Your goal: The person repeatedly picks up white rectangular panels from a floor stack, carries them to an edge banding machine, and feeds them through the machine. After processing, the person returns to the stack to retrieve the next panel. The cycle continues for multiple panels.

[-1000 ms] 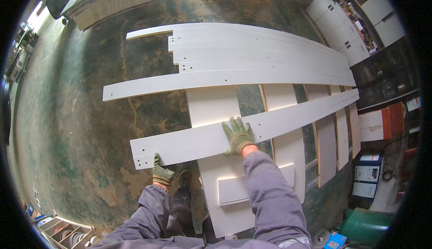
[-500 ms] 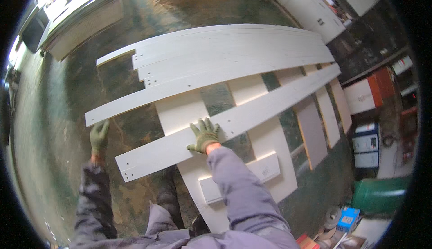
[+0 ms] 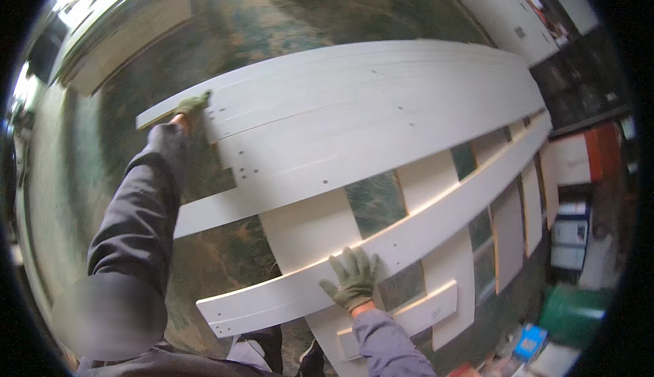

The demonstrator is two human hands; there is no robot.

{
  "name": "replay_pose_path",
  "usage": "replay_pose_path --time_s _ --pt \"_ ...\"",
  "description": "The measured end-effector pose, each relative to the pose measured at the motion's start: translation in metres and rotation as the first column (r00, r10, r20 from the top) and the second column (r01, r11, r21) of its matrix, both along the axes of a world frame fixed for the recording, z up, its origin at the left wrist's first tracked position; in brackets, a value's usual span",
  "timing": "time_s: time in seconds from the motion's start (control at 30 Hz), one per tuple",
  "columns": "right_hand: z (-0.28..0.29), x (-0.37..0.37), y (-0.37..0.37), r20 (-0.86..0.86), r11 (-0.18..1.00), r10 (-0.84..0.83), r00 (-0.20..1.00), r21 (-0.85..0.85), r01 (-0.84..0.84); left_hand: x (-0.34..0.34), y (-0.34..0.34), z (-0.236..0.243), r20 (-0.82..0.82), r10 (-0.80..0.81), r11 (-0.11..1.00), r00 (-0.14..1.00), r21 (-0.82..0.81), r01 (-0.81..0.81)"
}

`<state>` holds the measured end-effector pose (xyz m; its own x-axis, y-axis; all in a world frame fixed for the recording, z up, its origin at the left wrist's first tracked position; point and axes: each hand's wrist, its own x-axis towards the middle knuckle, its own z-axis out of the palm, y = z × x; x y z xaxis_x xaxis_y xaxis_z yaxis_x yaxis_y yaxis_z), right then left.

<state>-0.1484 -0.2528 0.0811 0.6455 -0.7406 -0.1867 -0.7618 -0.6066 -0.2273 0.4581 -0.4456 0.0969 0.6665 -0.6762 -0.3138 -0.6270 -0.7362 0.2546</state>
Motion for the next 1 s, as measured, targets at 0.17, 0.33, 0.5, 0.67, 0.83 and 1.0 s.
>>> replay_pose_path --time_s 0.17,0.33,0.5,0.67,0.83,1.0 --pt "-0.003 -0.007 -0.002 0.022 0.998 -0.065 0.998 0.029 0.064 -0.006 0.000 -0.010 0.276 -0.281 0.941 0.919 0.270 0.206" --pt "0.001 -0.008 -0.001 0.019 0.995 -0.098 0.995 0.007 0.098 0.025 -0.038 0.005 0.462 -0.254 0.957 0.850 -0.006 0.290" --pt "-0.002 -0.003 -0.001 0.036 0.997 -0.068 0.997 0.044 0.067 0.178 -0.002 -0.088 0.591 -0.441 0.883 0.676 0.150 0.445" --pt "-0.003 -0.007 0.004 0.057 0.997 -0.073 0.996 0.018 0.072 0.164 -0.007 -0.083 0.462 -0.401 0.913 0.791 0.130 0.387" --pt "0.000 -0.005 0.003 0.047 0.997 -0.073 0.996 0.026 0.072 0.144 0.013 0.004 0.248 -0.293 0.842 0.923 -0.390 0.372" --pt "0.016 0.000 -0.005 0.029 0.997 -0.063 0.998 0.054 0.061 0.126 0.085 0.107 0.199 -0.404 0.603 0.893 -0.676 0.424"
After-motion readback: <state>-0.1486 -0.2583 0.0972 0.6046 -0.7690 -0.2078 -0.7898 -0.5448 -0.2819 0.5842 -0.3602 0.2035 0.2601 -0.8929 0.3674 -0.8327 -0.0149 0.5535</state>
